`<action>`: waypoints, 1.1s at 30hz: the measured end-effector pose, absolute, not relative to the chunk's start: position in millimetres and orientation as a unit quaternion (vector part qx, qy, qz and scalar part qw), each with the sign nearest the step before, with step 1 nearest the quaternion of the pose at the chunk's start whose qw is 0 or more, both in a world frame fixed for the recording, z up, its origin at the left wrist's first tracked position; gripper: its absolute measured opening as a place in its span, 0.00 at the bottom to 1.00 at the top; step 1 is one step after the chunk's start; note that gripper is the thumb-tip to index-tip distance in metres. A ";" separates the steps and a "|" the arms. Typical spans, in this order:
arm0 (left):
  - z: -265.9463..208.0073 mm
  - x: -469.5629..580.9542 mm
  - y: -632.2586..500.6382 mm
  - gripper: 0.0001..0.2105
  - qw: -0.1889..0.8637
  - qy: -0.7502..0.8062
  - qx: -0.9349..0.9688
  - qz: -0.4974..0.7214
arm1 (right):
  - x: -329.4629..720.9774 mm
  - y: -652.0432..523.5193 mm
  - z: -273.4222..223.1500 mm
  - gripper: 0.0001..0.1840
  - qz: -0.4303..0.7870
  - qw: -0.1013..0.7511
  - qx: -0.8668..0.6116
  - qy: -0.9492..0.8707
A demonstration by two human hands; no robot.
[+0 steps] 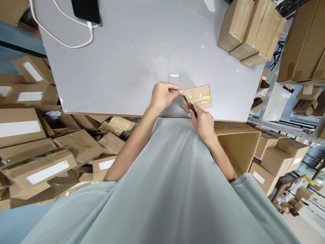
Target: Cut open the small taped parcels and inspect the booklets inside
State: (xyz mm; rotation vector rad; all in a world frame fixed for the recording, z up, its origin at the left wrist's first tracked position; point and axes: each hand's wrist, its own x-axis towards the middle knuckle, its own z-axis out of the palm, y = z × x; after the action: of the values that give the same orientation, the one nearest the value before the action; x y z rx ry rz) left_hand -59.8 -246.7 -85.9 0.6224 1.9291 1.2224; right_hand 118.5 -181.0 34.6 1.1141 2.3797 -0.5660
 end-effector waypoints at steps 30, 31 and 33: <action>-74.0 -35.8 -248.1 0.05 0.334 0.807 0.220 0.433 | 85.9 -199.6 62.1 0.21 -0.106 0.340 0.383 0.852; -72.2 -34.1 -247.8 0.06 0.327 0.812 0.222 0.429 | 87.4 -200.1 63.5 0.20 -0.092 0.350 0.374 0.854; -69.5 -31.8 -247.0 0.06 0.317 0.821 0.226 0.419 | 90.6 -201.2 63.8 0.18 -0.074 0.362 0.358 0.858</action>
State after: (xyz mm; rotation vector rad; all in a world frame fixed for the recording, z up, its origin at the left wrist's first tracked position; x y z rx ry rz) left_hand -31.8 -247.0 -69.5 0.5943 2.1607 1.1024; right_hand 90.6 -201.2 63.8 0.9213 2.2092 -0.1894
